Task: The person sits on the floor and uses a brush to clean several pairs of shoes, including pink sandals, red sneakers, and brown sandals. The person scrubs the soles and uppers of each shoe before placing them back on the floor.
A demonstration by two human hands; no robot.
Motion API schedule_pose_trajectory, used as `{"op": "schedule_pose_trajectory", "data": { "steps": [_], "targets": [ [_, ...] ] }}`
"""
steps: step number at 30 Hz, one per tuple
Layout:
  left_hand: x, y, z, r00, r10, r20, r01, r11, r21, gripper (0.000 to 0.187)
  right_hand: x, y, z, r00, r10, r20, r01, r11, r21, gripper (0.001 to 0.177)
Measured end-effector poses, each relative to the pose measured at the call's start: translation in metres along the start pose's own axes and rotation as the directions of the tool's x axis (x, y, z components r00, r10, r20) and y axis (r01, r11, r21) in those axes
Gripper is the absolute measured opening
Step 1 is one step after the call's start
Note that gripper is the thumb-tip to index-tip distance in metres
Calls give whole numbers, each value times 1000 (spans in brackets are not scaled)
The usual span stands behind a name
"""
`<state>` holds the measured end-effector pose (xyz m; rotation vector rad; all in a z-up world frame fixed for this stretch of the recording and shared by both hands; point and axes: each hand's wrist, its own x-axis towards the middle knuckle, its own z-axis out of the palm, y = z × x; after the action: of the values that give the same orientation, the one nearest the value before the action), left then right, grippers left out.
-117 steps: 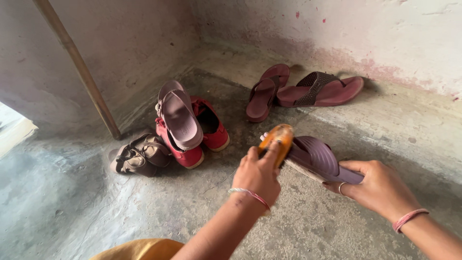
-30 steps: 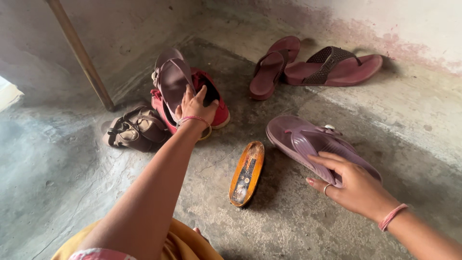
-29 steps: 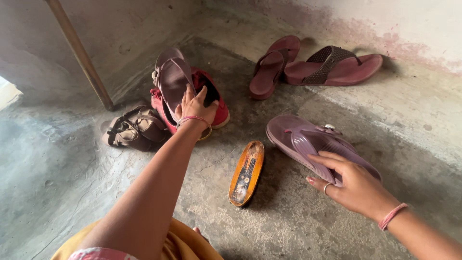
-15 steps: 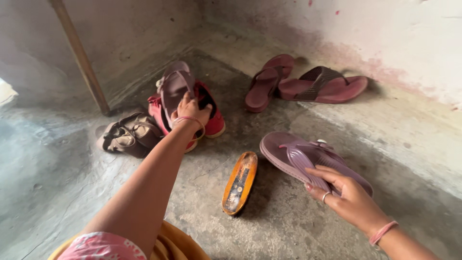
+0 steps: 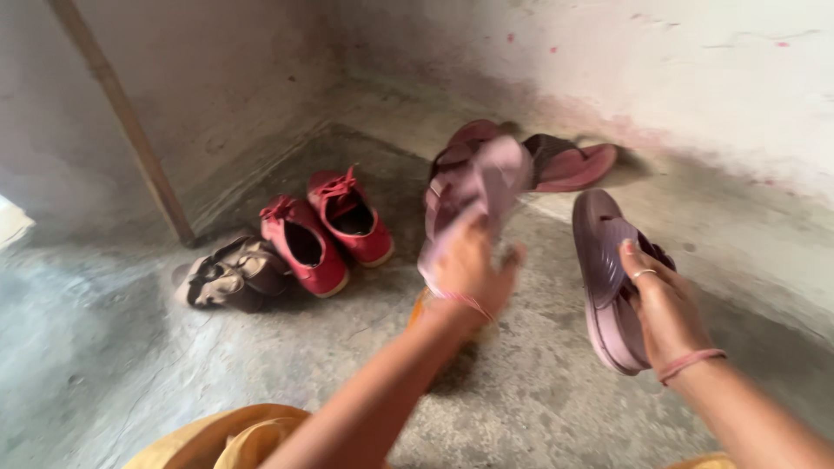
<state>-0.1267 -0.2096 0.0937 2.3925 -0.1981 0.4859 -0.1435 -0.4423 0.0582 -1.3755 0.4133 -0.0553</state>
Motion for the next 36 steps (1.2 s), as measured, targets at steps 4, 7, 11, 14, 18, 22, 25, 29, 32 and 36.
{"op": "schedule_pose_trajectory", "data": {
  "steps": [4, 7, 11, 14, 18, 22, 25, 29, 32, 36],
  "targets": [
    [-52, 16, 67, 963, 89, 253, -59, 990, -125, 70, -2, 6, -11, 1000, 22, 19, -20, 992, -121, 59],
    [-81, 7, 103, 863, 60, 502, -36, 998, -57, 70, 2, 27, -14, 984, 94, 148, -68, 983, -170, 56],
    [-82, -19, 114, 823, 150, 547, -58, 982, -181, 54, 15, 42, -16, 979, 85, 184, -21, 944, -329, 53],
    [-80, -23, 106, 827, 182, 532, -73, 973, -219, 49, 20, 45, -13, 976, 28, 215, 62, 914, -401, 50],
    [-71, -16, 90, 816, 178, 550, 1, 951, -311, 44, 12, 53, -8, 885, -238, 399, 459, 587, -667, 40],
    [-62, -4, 82, 913, -138, 383, 142, 990, 19, 38, 10, 53, -1, 920, -167, 355, 391, 464, -795, 59],
    [-58, -8, 79, 962, -83, 259, 49, 990, 136, 46, 12, 46, 3, 929, -141, 341, 366, 478, -799, 57],
    [-60, -22, 83, 866, -215, 452, 146, 972, 183, 69, 7, 40, 5, 931, -105, 350, 336, 623, -706, 68],
    [-59, -28, 92, 811, -249, 530, 208, 969, 137, 75, 4, 38, 2, 937, -75, 342, 301, 670, -678, 72],
    [-58, -42, 97, 820, -225, 527, 214, 973, 84, 74, 7, 41, -1, 942, -17, 336, 240, 734, -635, 70]
  ]
}}
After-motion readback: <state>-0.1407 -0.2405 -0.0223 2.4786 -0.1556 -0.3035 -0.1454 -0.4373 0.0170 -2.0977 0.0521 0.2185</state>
